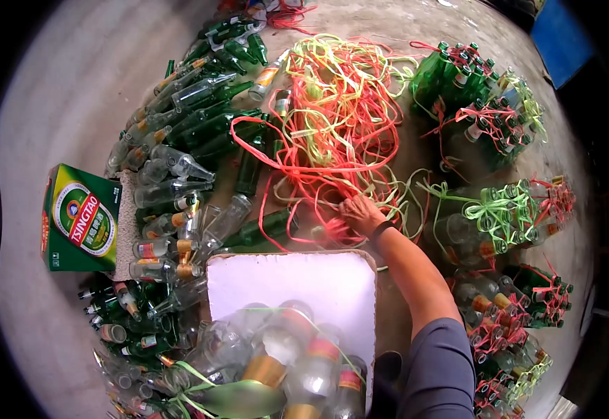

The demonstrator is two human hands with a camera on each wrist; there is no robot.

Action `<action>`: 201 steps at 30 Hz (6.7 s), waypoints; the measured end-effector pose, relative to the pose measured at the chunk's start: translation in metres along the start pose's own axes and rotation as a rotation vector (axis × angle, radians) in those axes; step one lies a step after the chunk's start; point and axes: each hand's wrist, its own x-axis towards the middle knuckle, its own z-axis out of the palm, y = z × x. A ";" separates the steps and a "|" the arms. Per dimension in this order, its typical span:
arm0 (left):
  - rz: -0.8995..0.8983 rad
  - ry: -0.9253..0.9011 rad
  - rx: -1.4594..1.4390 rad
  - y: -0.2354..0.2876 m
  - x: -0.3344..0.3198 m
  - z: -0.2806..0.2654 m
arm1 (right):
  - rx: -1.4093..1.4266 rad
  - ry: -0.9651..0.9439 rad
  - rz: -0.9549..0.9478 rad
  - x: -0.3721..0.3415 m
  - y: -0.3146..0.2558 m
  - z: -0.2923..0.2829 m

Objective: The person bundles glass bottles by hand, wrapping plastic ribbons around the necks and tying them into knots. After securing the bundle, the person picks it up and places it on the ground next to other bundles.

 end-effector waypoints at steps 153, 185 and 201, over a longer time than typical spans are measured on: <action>0.319 0.249 -0.553 -0.062 -0.129 0.039 | 0.977 -1.023 0.502 -0.552 -0.402 -0.375; 0.321 0.194 -0.498 -0.048 -0.126 0.041 | 0.929 -0.248 1.003 -0.520 -0.358 -0.323; 0.316 0.200 -0.497 -0.053 -0.126 0.037 | 0.948 -0.337 1.059 -0.483 -0.375 -0.277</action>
